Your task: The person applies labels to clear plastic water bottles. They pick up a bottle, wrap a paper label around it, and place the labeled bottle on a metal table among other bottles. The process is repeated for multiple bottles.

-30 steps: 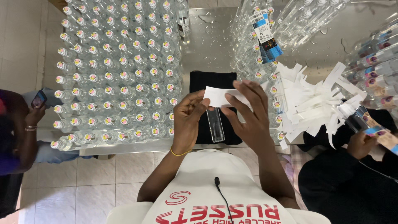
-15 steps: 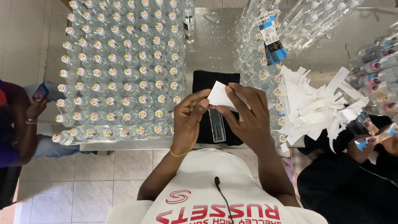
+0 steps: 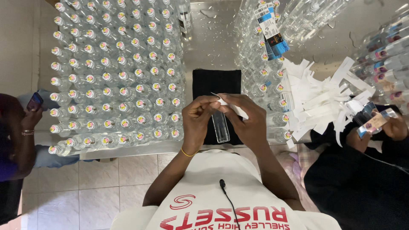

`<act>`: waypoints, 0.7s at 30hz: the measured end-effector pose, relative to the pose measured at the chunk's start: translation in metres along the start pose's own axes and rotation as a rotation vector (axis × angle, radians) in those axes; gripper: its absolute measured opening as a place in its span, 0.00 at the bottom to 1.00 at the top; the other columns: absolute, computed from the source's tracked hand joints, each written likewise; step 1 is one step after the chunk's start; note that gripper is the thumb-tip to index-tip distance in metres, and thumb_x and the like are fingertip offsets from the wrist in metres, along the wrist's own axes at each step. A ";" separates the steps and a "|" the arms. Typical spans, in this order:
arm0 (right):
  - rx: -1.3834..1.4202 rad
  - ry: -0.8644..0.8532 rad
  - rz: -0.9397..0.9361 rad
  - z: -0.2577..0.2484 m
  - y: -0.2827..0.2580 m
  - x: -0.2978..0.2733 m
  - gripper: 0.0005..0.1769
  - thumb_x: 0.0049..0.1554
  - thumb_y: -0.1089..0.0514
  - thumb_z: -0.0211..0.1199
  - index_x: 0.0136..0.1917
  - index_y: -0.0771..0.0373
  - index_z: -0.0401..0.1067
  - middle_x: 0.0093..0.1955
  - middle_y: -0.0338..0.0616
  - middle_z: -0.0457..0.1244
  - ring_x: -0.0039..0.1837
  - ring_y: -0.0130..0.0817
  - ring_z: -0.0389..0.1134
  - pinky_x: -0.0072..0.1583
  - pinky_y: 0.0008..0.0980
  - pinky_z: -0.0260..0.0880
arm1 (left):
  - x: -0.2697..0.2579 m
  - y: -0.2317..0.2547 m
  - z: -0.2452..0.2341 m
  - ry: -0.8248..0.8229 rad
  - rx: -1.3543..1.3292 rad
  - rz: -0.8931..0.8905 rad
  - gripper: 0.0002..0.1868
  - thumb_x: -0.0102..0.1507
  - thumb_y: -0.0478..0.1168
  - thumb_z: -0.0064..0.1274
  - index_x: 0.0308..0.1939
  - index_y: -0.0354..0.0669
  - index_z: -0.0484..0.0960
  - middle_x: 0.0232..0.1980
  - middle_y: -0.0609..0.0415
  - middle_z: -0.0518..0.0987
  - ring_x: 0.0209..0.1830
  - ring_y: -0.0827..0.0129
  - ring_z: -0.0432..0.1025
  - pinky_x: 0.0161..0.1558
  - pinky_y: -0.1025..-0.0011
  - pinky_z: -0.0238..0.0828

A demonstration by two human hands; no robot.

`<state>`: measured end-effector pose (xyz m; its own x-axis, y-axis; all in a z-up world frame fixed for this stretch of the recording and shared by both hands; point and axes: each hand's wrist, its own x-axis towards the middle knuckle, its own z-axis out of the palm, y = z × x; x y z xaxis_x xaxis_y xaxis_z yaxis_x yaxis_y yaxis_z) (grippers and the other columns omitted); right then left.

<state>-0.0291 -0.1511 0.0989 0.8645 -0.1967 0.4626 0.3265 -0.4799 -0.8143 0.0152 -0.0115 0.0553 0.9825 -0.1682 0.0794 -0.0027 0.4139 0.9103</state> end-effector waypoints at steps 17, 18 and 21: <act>0.328 0.293 0.601 -0.035 0.071 -0.079 0.08 0.67 0.62 0.66 0.59 0.66 0.76 0.51 0.51 0.71 0.57 0.38 0.75 0.62 0.39 0.77 | 0.018 -0.052 -0.009 0.153 -0.024 -0.085 0.05 0.77 0.38 0.51 0.55 0.42 0.77 0.45 0.58 0.79 0.46 0.74 0.79 0.54 0.71 0.81; 0.218 0.103 0.628 -0.043 0.068 -0.089 0.12 0.64 0.64 0.69 0.60 0.67 0.78 0.53 0.54 0.73 0.61 0.42 0.77 0.65 0.44 0.76 | 0.021 -0.064 -0.015 0.161 -0.009 -0.093 0.05 0.77 0.37 0.50 0.55 0.42 0.76 0.44 0.60 0.76 0.46 0.76 0.78 0.53 0.74 0.81; 0.078 0.165 0.533 -0.067 0.031 -0.071 0.12 0.67 0.63 0.64 0.63 0.67 0.77 0.58 0.59 0.71 0.63 0.53 0.74 0.69 0.51 0.74 | 0.020 -0.036 0.009 0.047 0.181 0.012 0.07 0.76 0.40 0.54 0.54 0.41 0.79 0.41 0.57 0.78 0.45 0.76 0.77 0.49 0.71 0.80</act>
<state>-0.1060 -0.2090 0.0638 0.8485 -0.5287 0.0235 -0.1065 -0.2142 -0.9710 0.0330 -0.0381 0.0277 0.9898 -0.1203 0.0758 -0.0441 0.2475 0.9679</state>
